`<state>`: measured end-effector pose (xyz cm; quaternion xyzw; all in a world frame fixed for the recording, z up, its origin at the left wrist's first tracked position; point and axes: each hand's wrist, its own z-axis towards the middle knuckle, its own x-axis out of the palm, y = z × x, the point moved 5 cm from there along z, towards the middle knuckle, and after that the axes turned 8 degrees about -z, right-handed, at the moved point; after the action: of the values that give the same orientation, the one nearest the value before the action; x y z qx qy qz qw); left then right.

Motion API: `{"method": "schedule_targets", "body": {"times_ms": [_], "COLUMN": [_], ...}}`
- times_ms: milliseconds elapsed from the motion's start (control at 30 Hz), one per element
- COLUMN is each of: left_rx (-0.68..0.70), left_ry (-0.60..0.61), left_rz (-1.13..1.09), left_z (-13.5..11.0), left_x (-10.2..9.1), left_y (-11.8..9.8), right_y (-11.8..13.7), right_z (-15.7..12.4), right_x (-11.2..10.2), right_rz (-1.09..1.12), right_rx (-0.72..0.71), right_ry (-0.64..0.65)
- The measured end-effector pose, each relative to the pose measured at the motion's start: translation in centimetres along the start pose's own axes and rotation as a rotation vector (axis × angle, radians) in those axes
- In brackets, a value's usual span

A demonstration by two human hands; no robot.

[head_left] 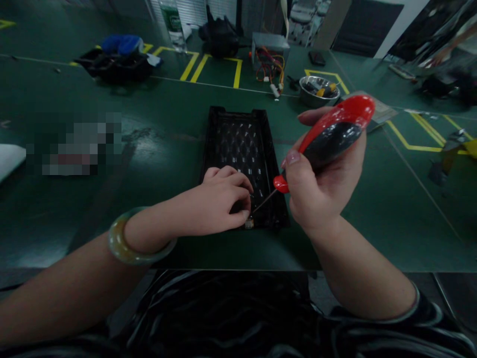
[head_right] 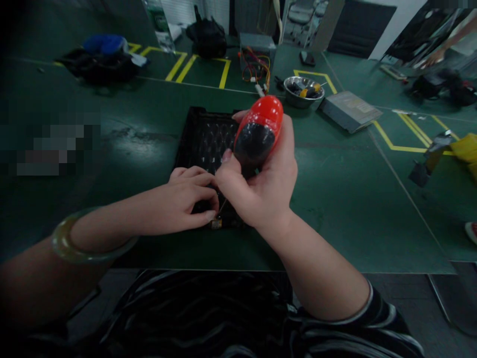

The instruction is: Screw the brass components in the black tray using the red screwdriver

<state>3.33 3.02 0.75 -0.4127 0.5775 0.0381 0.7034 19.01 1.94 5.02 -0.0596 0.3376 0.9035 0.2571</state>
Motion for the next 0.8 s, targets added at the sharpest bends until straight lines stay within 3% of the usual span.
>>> {"method": "schedule_targets", "body": {"times_ms": [367,633,800], "left_rx": [-0.009,-0.038,-0.055], "left_ry": [0.001,-0.046,-0.009], "left_rz": [-0.019,-0.022,-0.027], "left_z": [0.0,0.0,0.2], "left_x": [0.0,-0.9,-0.8], "left_y": [0.2,1.0,1.2], "right_y": [-0.7,-0.6,-0.8], "right_z": [0.1,0.1,0.1], "right_x": [0.2,0.1,0.1], "right_rz": [-0.021,-0.009,-0.017], "right_rx": [-0.095,-0.010,-0.004], "right_ry": [-0.118,-0.077,-0.089]}}
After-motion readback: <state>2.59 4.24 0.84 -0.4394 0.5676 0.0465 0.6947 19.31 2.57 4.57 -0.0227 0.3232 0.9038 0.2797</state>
